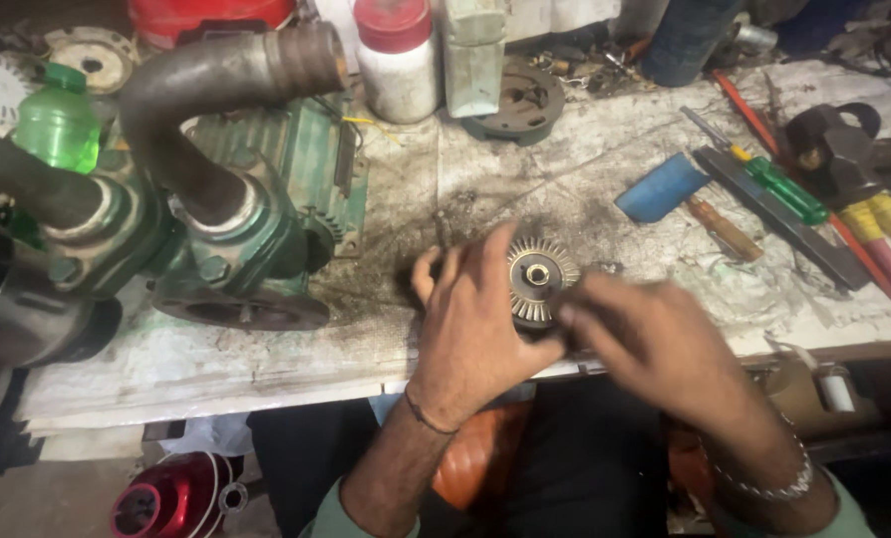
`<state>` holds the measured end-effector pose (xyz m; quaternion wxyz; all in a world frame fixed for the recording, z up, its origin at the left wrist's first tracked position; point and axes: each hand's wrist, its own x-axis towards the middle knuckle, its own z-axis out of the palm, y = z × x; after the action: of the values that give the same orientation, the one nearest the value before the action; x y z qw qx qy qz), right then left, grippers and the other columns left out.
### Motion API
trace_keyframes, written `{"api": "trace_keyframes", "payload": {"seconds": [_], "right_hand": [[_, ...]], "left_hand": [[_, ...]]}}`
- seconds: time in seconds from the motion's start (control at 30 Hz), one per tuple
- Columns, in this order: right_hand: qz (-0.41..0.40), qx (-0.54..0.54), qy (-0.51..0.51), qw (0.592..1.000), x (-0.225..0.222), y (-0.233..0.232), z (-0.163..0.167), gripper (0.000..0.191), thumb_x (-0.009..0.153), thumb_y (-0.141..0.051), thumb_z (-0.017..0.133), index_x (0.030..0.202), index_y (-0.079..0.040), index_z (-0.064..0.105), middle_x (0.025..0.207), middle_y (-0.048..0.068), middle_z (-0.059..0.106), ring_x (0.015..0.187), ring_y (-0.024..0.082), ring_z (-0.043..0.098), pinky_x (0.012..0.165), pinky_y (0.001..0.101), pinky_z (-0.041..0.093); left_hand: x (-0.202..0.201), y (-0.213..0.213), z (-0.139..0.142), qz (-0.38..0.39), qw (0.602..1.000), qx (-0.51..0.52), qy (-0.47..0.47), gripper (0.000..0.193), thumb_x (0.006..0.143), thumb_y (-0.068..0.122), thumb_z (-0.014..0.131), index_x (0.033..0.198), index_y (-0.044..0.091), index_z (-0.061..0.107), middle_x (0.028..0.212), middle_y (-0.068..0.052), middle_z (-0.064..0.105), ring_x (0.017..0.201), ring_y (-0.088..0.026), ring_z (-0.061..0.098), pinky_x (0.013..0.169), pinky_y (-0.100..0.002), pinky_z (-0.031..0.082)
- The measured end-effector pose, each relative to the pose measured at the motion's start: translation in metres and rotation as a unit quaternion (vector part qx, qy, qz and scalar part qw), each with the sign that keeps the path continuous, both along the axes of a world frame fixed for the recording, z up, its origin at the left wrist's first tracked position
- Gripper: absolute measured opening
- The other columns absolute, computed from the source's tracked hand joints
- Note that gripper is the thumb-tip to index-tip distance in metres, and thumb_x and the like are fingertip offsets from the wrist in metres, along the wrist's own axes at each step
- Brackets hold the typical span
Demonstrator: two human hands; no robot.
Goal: The person holds a bevel gear at a cluttered workbench and works it onto the shaft of a green electric motor, pressing and rotating the gear by hand to seat it. They repeatedly reposition the gear, fit a metal sleeve over the shaft beside it, and continue pressing the gear into place.
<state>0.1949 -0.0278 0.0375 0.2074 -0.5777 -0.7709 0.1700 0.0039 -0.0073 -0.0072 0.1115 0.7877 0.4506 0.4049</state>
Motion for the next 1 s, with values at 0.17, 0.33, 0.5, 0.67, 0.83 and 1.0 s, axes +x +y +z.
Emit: {"api": "trace_keyframes", "payload": {"seconds": [0.17, 0.33, 0.5, 0.67, 0.83, 1.0], "right_hand": [[-0.059, -0.002, -0.016, 0.998, -0.0007, 0.0012, -0.0005, 0.019, 0.091, -0.029, 0.07, 0.105, -0.016, 0.073, 0.058, 0.012, 0.07, 0.052, 0.03, 0.07, 0.05, 0.0421, 0.052], [0.007, 0.031, 0.02, 0.999, -0.0049, -0.0012, 0.0006, 0.017, 0.089, -0.024, 0.069, 0.101, -0.013, 0.072, 0.064, 0.011, 0.073, 0.055, 0.03, 0.073, 0.05, 0.0408, 0.053], [0.042, -0.032, 0.028, 0.998, -0.0003, -0.005, -0.0022, 0.021, 0.086, -0.025, 0.067, 0.105, -0.018, 0.073, 0.059, 0.01, 0.072, 0.049, 0.027, 0.073, 0.05, 0.0409, 0.055], [-0.041, 0.016, -0.056, 0.997, 0.0032, -0.0016, -0.0052, 0.019, 0.094, -0.032, 0.069, 0.095, -0.013, 0.069, 0.064, 0.013, 0.071, 0.057, 0.033, 0.071, 0.054, 0.0441, 0.053], [0.028, 0.035, 0.014, 0.999, -0.0012, -0.0015, -0.0015, 0.016, 0.09, -0.026, 0.069, 0.101, -0.015, 0.071, 0.063, 0.01, 0.072, 0.052, 0.029, 0.072, 0.049, 0.0416, 0.053], [0.011, -0.008, 0.014, 1.0, -0.0035, -0.0028, 0.0013, 0.022, 0.085, -0.025, 0.069, 0.106, -0.018, 0.072, 0.058, 0.009, 0.072, 0.047, 0.028, 0.072, 0.047, 0.041, 0.054]], "left_hand": [[0.0002, 0.0006, 0.0012, -0.009, 1.0, -0.026, -0.01, 0.109, 0.062, 0.041, 0.091, 0.147, 0.002, 0.036, 0.123, -0.019, 0.064, 0.121, -0.038, 0.058, 0.115, -0.061, 0.023], [0.0017, 0.0011, -0.0019, 0.012, 1.0, -0.013, -0.002, 0.104, 0.061, 0.044, 0.092, 0.142, 0.003, 0.041, 0.122, -0.017, 0.066, 0.121, -0.037, 0.059, 0.114, -0.059, 0.025], [0.0028, 0.0008, -0.0037, 0.024, 1.0, -0.002, 0.001, 0.105, 0.058, 0.044, 0.092, 0.141, 0.002, 0.043, 0.123, -0.017, 0.066, 0.121, -0.037, 0.057, 0.113, -0.06, 0.025], [0.004, -0.0006, -0.0036, 0.03, 0.999, -0.012, 0.005, 0.104, 0.06, 0.047, 0.092, 0.14, 0.002, 0.044, 0.124, -0.018, 0.066, 0.121, -0.036, 0.057, 0.113, -0.06, 0.025], [0.004, 0.0006, -0.003, 0.028, 0.999, -0.017, 0.008, 0.106, 0.061, 0.045, 0.092, 0.142, 0.002, 0.04, 0.125, -0.017, 0.065, 0.124, -0.036, 0.057, 0.113, -0.063, 0.024], [-0.0005, -0.0002, -0.0025, -0.037, 0.998, 0.012, -0.044, 0.111, 0.064, 0.039, 0.09, 0.15, 0.001, 0.031, 0.135, -0.021, 0.061, 0.129, -0.037, 0.058, 0.115, -0.064, 0.022]]}}
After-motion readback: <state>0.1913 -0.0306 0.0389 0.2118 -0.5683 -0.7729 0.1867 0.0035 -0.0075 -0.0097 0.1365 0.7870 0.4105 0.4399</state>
